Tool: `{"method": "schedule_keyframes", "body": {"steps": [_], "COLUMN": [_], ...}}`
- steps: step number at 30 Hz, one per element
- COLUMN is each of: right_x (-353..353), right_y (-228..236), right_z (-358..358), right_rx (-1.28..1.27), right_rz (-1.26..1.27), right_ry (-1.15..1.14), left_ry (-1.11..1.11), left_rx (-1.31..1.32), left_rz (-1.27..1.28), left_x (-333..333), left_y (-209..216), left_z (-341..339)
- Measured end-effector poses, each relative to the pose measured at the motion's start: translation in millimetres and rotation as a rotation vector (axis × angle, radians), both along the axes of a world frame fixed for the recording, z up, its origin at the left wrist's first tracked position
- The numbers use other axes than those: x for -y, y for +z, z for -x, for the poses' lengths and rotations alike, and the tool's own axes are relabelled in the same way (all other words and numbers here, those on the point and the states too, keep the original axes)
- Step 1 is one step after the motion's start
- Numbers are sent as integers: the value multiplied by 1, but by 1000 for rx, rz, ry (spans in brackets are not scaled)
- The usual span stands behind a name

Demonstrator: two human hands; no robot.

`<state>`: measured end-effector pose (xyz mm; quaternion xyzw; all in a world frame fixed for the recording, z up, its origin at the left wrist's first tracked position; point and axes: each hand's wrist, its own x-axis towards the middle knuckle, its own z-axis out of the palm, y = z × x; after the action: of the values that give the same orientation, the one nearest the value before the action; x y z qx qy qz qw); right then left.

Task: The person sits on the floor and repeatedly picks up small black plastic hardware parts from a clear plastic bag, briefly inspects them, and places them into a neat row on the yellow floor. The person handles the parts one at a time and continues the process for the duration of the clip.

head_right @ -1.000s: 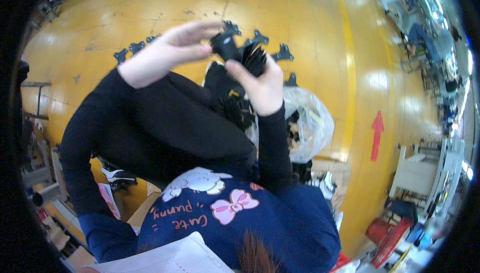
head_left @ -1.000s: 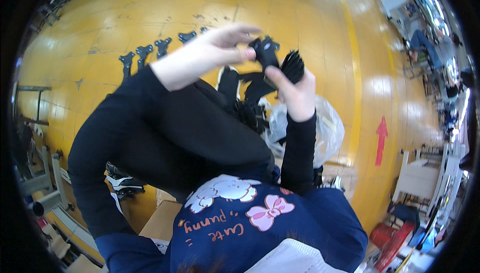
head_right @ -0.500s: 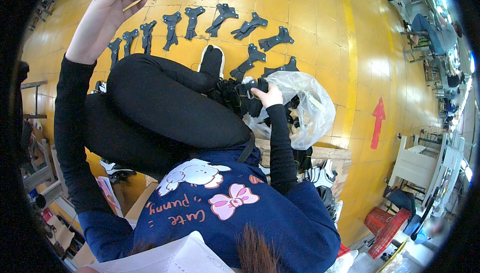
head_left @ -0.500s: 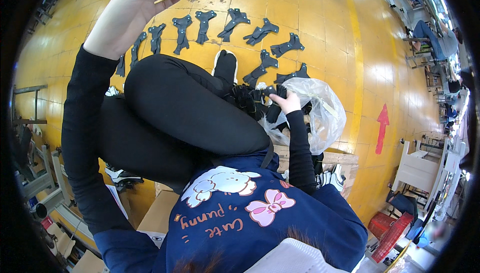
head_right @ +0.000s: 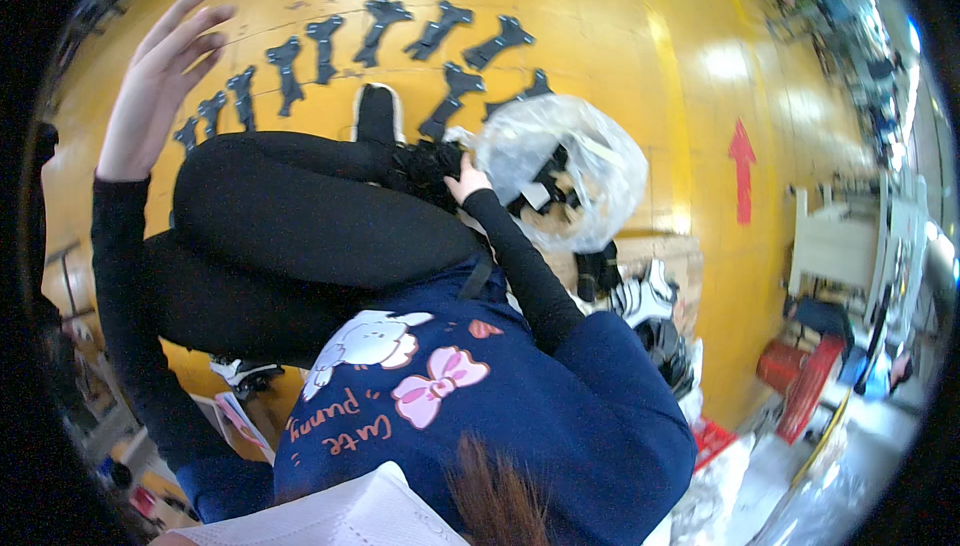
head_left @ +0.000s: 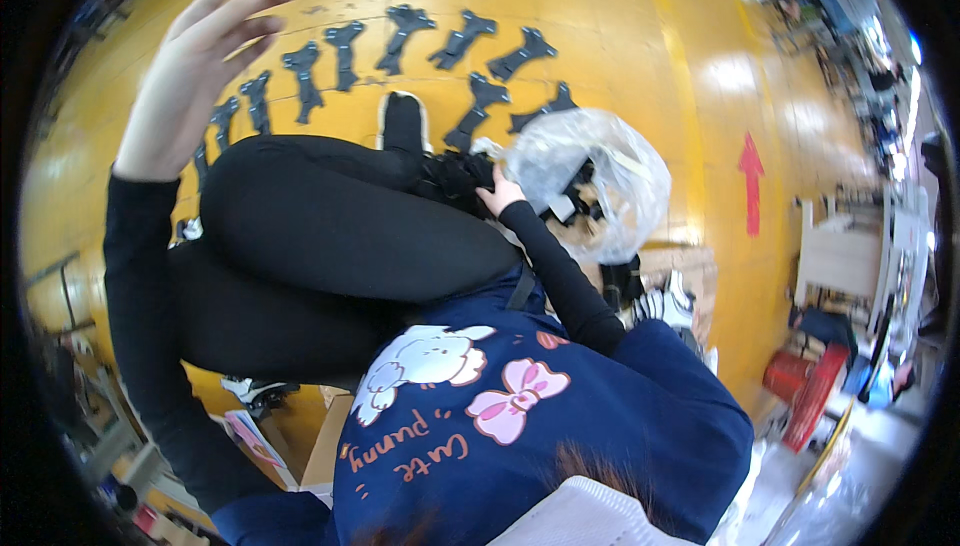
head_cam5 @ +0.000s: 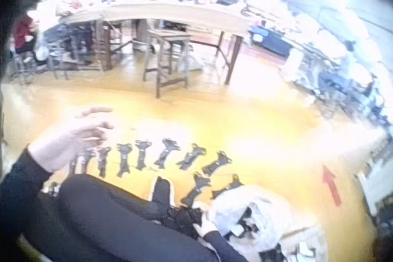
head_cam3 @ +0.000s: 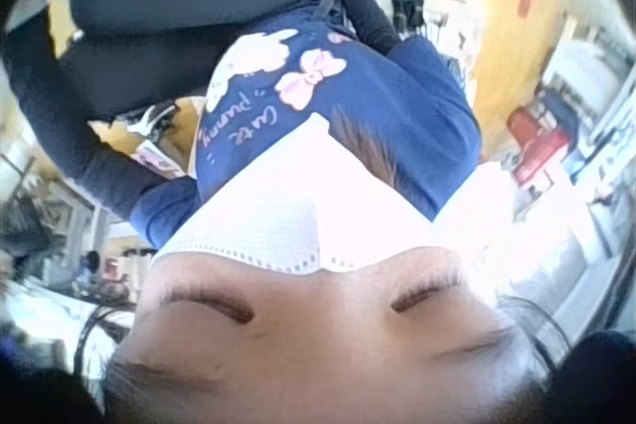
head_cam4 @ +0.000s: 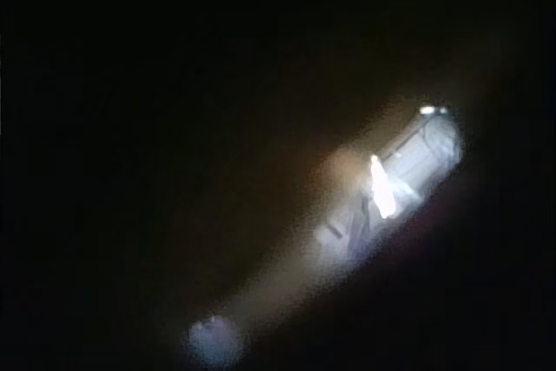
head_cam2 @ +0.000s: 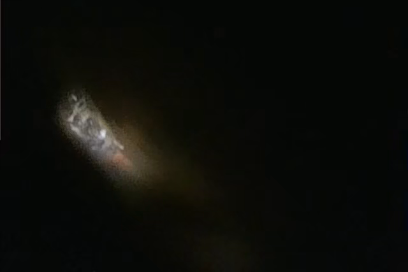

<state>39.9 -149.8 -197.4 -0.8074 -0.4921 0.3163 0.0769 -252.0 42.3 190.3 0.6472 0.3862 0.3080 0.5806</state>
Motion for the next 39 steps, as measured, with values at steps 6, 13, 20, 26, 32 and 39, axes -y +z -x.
{"method": "schedule_keyframes", "body": {"steps": [6,13,20,26,32,39], "right_x": [57,99,53,71,76,53], "right_y": [18,-61,-51,-18,-35,-28], "right_z": [-62,-86,23,-23,-144,-130], "right_rx": [-22,-679,163,-580,51,-465], "right_rz": [-187,-317,-604,-313,-137,537], "right_ry": [-416,-510,-10,-417,-268,-415], "left_ry": [54,-634,-1305,-587,-503,-542], "left_rx": [-162,-373,-1151,-1072,-840,-880], "left_rz": [-8,27,-329,-467,-661,-634], "left_x": [4,20,121,125,119,126], "left_y": [-5,-71,-272,-335,-343,-345], "left_z": [-18,-128,-273,-245,-237,-242]}}
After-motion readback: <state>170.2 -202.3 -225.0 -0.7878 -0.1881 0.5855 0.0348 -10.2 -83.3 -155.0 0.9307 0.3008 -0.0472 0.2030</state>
